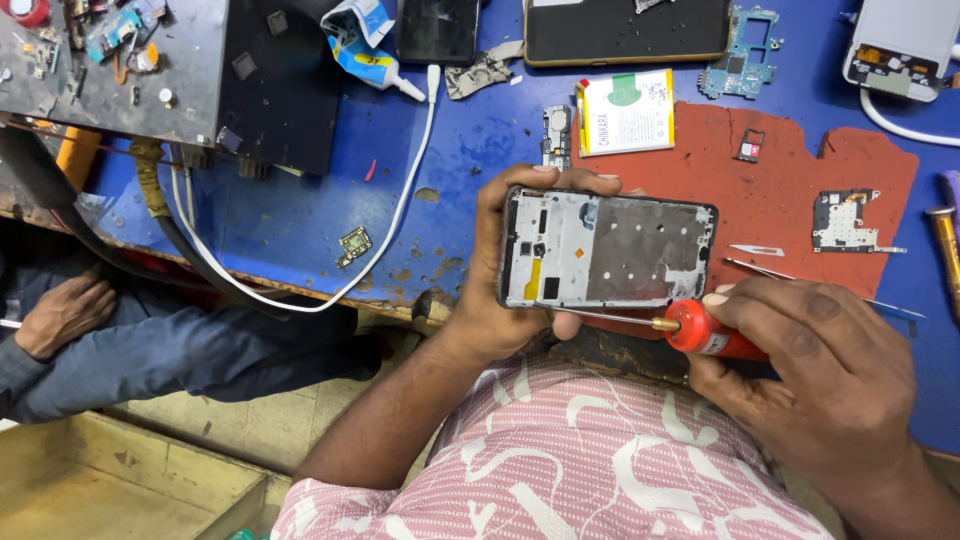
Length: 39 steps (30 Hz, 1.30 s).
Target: The person cleans the inside of a disassembled smartphone using a hot air gun, a toothbrush, and a metal pick. They heat the interior, scrape residue, and brush the frame and components to remove debris.
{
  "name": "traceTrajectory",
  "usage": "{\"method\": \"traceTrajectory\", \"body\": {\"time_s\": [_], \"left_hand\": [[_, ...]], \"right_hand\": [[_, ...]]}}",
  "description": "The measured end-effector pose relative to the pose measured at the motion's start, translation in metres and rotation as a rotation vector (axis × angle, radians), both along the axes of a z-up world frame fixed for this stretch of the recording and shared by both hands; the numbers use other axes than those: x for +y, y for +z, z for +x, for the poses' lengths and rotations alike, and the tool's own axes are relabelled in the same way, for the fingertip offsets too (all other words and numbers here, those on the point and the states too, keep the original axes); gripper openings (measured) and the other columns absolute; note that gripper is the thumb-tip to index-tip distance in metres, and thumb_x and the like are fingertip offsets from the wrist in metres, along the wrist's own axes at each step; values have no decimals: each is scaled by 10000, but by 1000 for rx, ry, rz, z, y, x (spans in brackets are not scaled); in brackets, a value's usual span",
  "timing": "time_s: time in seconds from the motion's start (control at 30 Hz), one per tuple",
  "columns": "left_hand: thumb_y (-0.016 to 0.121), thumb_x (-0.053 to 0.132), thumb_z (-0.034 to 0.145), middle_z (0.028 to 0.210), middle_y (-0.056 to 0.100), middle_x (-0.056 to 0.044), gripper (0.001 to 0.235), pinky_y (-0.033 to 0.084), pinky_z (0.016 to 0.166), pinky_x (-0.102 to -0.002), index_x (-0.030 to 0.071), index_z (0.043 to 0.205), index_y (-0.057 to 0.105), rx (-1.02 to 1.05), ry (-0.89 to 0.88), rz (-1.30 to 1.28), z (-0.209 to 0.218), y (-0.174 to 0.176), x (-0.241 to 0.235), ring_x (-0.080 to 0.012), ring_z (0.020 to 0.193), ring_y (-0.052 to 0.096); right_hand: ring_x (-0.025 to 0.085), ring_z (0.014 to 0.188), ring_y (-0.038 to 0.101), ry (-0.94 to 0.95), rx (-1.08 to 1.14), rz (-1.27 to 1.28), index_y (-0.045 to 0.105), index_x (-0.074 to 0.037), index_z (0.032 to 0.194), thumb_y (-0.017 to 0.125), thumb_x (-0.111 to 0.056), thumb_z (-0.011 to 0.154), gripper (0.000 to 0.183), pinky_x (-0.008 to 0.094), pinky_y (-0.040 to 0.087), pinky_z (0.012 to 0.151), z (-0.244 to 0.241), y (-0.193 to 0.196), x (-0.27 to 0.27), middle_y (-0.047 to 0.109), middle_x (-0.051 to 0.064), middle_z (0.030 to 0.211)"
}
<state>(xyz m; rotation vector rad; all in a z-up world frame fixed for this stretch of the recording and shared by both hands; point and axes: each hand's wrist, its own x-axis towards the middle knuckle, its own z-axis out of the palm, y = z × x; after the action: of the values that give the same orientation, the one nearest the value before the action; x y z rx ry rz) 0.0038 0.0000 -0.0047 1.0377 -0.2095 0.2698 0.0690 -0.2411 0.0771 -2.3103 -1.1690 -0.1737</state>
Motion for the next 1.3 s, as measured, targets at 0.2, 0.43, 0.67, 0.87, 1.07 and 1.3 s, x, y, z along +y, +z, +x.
{"method": "traceTrajectory", "body": {"time_s": [0.2,0.43,0.67,0.87,1.07,1.3], "left_hand": [[897,359,837,1449,538,-102,895,454,1217,-496,243,1529,342,2,-51,-90,4,-3,-4,-299,1406,507],[855,229,958,1425,546,-73,698,419,1272,-482,232,1486,398,27,-87,-100,4,-5,-3,-297,1474,439],[853,401,940,1527,437,-129,819,320,1300,-442,131,1546,373,26,-45,17,-1,7,0,-283,1485,389],[713,537,1027,1640,305,-165,875,254,1328,-442,94,1622,248,98,5,-39,-11,20,5,-278,1544,321],[549,350,1133,1686,279,-190,646,335,1297,-487,79,1625,231,187,-15,-451,-17,27,-4,-324,1568,310],[445,197,1205,1576,377,-179,362,363,1311,-495,23,1519,400,210,41,-573,-16,26,-14,-305,1503,349]], "right_hand": [[252,878,704,19,32,4,668,-41,1055,918,-185,662,487,366,577,717,1,0,2,701,104,1024],[267,861,699,12,3,-23,667,-16,1047,905,-122,659,467,383,564,702,1,5,10,701,125,1018],[288,921,717,-79,144,-114,664,-20,1056,899,-151,611,519,388,583,780,1,3,1,709,123,1061],[273,899,727,-199,349,-242,698,-35,1102,930,-209,578,599,387,590,797,8,3,-34,725,122,1035],[255,972,721,-187,323,-93,645,-9,1186,883,-174,737,535,342,595,842,-6,-4,-34,679,137,1121],[311,938,703,-12,60,-144,653,-5,1112,902,-132,708,491,409,579,797,-9,-9,-7,698,143,1088]]}}
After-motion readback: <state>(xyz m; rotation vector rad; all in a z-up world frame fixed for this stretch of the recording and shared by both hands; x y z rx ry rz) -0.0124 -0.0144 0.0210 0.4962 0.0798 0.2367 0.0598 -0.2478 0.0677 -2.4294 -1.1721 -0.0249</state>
